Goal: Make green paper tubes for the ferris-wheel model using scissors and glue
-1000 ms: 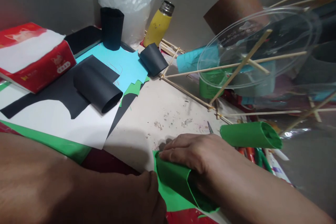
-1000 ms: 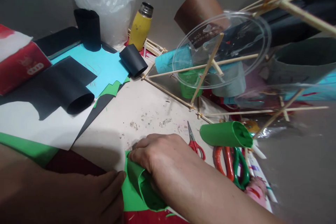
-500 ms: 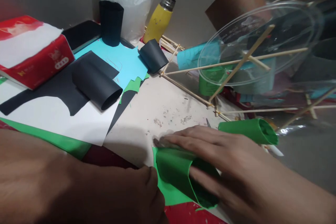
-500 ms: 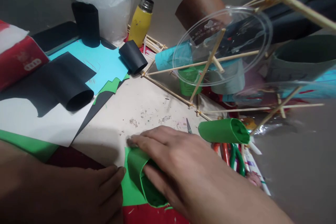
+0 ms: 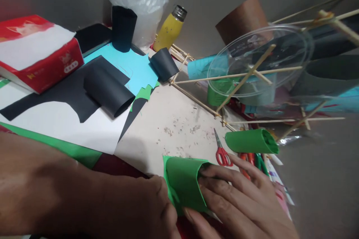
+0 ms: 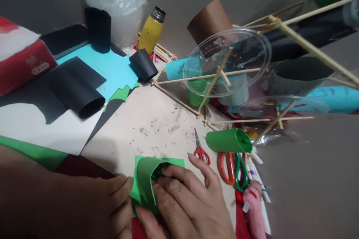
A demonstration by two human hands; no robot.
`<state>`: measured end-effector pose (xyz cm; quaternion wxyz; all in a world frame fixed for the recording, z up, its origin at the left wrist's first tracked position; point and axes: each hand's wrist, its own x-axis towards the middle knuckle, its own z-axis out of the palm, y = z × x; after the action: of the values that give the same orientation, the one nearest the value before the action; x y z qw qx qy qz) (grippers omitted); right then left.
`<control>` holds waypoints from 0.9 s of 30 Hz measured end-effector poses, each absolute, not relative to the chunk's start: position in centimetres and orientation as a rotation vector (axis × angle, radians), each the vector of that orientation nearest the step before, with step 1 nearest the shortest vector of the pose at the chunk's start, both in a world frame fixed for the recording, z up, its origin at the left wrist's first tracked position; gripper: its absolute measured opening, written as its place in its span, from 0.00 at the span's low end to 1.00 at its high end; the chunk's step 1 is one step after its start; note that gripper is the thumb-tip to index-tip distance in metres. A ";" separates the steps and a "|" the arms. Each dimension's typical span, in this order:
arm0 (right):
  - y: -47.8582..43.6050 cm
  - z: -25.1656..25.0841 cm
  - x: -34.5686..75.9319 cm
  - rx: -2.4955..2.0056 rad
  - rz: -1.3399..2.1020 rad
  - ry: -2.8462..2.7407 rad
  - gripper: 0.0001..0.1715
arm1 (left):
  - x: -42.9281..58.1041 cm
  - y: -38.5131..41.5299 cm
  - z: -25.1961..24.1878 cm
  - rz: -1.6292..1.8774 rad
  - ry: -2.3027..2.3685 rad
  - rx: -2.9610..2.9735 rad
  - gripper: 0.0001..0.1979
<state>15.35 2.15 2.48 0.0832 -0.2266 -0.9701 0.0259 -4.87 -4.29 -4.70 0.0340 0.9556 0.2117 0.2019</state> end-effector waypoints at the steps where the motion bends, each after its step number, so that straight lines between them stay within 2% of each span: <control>1: 2.2 2.2 15.1 -0.653 0.087 -2.906 0.02 | -4.8 -4.3 -4.8 0.646 0.654 2.928 0.08; 7: 1.8 0.8 14.3 -0.680 0.097 -2.768 0.07 | -4.5 -4.6 -5.4 0.780 0.732 2.832 0.07; 13: 1.9 -0.5 14.6 -0.659 0.092 -2.700 0.12 | -4.5 -4.5 -5.4 0.744 0.733 2.822 0.11; 19: 2.0 -0.9 14.8 -0.668 0.203 -2.712 0.12 | -4.5 -4.3 -4.7 0.562 0.661 2.902 0.13; 25: 2.3 0.1 15.2 -0.597 0.138 -2.812 0.06 | -4.5 -4.7 -5.1 0.758 0.754 2.843 0.10; 27: 2.9 0.9 16.5 -0.594 0.100 -2.863 0.12 | -4.6 -4.6 -5.1 0.748 0.757 2.850 0.10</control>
<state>16.49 2.86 0.90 0.1078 -0.2019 -0.9729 0.0341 -4.63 -4.60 -5.10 0.0499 0.9356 0.2487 0.2455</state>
